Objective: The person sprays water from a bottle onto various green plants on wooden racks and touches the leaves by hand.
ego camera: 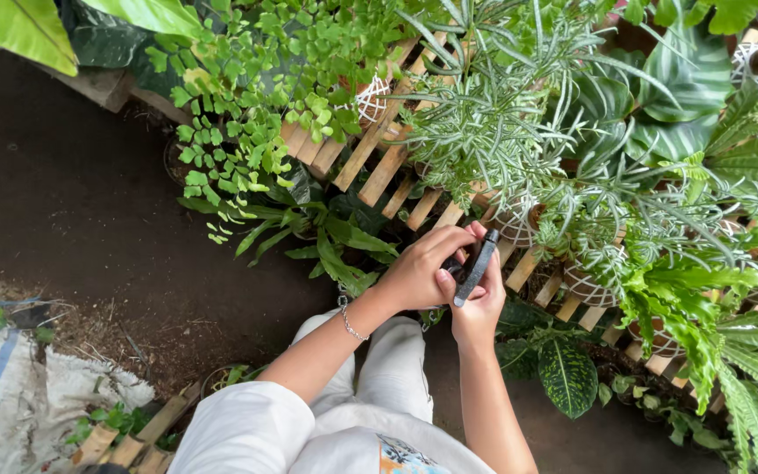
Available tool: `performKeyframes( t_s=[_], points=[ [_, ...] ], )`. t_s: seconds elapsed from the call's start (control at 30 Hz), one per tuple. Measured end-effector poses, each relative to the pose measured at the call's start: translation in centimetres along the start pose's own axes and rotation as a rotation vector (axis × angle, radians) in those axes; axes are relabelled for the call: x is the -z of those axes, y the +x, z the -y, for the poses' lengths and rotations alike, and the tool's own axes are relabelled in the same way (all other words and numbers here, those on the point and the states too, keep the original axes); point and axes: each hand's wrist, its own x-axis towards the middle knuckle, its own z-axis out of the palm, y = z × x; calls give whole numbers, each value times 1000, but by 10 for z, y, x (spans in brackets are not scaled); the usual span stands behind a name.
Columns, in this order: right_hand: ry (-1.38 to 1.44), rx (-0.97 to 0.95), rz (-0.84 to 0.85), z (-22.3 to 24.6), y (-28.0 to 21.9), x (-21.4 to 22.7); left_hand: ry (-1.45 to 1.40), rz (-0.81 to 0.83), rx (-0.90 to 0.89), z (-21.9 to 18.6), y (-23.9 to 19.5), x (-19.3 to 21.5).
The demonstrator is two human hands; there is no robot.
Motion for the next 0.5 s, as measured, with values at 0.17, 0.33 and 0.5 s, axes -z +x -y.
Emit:
performKeyframes(
  t_s=[0.17,0.33,0.5],
  points=[
    [-184,171,-22,16,-4,-5,52,-14,-190,-15,10,14],
    [-154,243,-29,23,-11,-13,106,38,-223,-20,8,20],
    [-45,162,-107,31,-23,-19,30,83,-254,-32,7,23]
  ],
)
